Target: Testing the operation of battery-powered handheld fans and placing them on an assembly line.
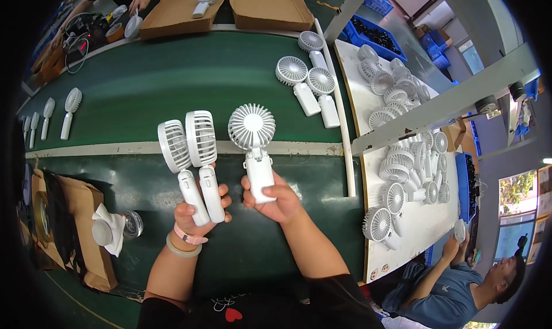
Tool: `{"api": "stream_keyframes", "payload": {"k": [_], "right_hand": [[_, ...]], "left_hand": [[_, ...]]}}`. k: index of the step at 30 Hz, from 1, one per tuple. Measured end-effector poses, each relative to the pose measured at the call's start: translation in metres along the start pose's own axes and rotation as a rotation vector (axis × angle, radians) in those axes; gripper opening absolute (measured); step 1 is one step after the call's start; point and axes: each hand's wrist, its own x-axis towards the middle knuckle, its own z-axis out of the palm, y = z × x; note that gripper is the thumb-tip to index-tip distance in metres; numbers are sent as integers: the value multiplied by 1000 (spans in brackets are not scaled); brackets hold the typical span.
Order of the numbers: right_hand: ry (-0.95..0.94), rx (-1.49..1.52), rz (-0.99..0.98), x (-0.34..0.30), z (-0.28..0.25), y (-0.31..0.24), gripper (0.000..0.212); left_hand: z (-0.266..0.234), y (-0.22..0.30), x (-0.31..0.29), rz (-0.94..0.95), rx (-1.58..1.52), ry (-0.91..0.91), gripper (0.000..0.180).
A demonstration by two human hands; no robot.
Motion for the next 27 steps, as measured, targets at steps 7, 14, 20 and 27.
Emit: {"api": "stream_keyframes", "payload": {"k": [7, 14, 20, 27], "right_hand": [[-16, -105, -14, 1, -3, -5, 60], [12, -118, -67, 2, 4, -1, 46], [-18, -125, -71, 1, 3, -3, 42], [22, -73, -60, 6, 4, -3, 47]], "left_hand": [[1, -4, 0, 17, 156, 52, 76], [5, -4, -1, 34, 298, 141, 80], [6, -5, 1, 34, 326, 169, 82], [6, -6, 1, 48, 308, 188, 82]]}}
